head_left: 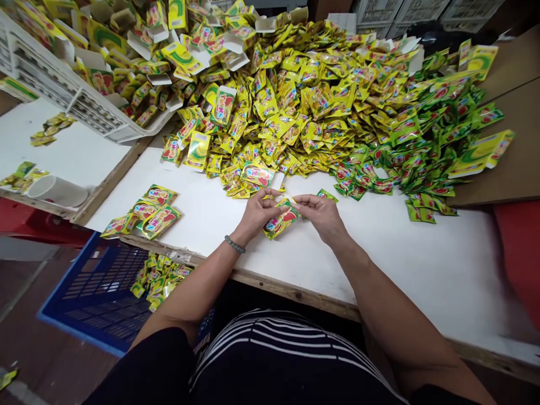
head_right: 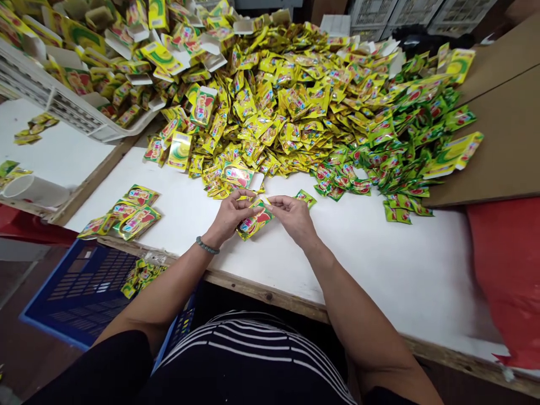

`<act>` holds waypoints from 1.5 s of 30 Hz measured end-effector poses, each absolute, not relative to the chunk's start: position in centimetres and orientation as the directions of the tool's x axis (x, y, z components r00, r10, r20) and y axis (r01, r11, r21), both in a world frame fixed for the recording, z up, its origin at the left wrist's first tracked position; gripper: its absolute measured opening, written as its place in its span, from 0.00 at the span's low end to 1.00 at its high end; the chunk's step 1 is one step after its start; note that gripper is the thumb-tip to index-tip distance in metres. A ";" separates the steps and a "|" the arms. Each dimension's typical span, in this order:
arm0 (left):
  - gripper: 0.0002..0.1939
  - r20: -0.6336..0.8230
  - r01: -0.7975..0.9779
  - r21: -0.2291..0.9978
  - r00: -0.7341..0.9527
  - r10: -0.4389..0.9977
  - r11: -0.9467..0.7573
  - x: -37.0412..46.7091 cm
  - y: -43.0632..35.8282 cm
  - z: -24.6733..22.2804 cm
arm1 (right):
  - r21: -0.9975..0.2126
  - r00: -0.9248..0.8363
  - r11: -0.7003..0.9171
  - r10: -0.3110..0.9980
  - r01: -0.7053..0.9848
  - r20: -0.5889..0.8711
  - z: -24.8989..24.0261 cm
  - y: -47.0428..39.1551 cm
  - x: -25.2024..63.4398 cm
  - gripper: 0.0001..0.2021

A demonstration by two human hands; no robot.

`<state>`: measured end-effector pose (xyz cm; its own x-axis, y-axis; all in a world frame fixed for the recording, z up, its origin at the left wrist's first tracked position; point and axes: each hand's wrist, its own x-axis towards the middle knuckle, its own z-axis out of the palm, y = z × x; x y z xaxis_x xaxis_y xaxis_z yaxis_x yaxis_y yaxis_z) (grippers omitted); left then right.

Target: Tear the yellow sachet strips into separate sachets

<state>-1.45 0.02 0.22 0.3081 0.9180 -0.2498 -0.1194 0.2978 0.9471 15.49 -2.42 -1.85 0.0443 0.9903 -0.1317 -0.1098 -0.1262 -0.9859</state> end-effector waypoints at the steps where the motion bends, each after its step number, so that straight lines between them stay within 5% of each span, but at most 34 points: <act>1: 0.31 -0.252 -0.117 0.945 0.330 0.910 0.304 -1.5 0.0 0.3 | -0.978 0.030 -0.156 0.986 -0.135 -0.162 -1.7 -2.4 15.7 0.20; 6: 0.31 -0.228 -0.114 0.949 0.398 0.889 0.294 -1.8 0.1 0.4 | -0.971 -0.066 -0.207 0.977 -0.122 -0.201 -1.1 -2.4 17.0 0.19; 17: 0.29 -0.225 -0.219 0.923 0.358 0.906 0.316 -1.9 0.1 0.2 | -0.985 -0.106 -0.064 0.993 -0.160 -0.048 -1.8 -3.6 16.0 0.14; 22: 0.28 -0.240 -0.296 0.894 0.317 0.917 0.336 -1.8 -0.2 0.4 | -0.967 0.126 0.177 0.971 0.182 0.201 -1.8 -5.2 12.6 0.18; 26: 0.27 -0.232 -0.253 0.918 0.281 0.931 0.305 -2.2 -0.2 0.5 | -0.854 0.110 0.282 0.926 0.437 0.362 -1.5 -5.5 11.6 0.17; 30: 0.20 -0.233 0.178 0.967 0.319 0.919 0.184 -6.1 1.0 1.4 | -0.750 0.002 0.318 0.920 0.579 0.392 -1.8 -4.2 14.3 0.14; 32: 0.15 -0.248 0.537 0.842 0.311 0.918 0.046 -9.1 1.9 2.4 | -0.681 0.107 0.216 0.911 0.700 0.399 -2.0 -3.4 16.7 0.16; 35: 0.16 -0.124 0.877 0.469 0.185 0.975 -0.107 -11.7 3.1 4.4 | -0.559 0.279 -0.054 0.903 0.827 0.327 -2.9 -2.6 19.8 0.23; 37: 0.19 0.031 0.936 0.296 0.192 0.981 -0.192 -11.2 4.0 5.4 | -0.496 0.293 -0.150 0.929 0.855 0.226 -3.7 -2.2 20.8 0.27; 40: 0.26 0.152 0.909 0.206 0.335 0.930 -0.361 -7.9 5.9 5.4 | -0.461 0.255 -0.178 0.960 0.869 0.111 -4.7 -2.0 21.0 0.24; 45: 0.24 -0.017 0.816 0.097 0.574 0.819 -0.570 -4.0 9.6 3.4 | -0.526 0.275 -0.139 0.943 0.839 0.189 -4.7 -2.0 20.5 0.12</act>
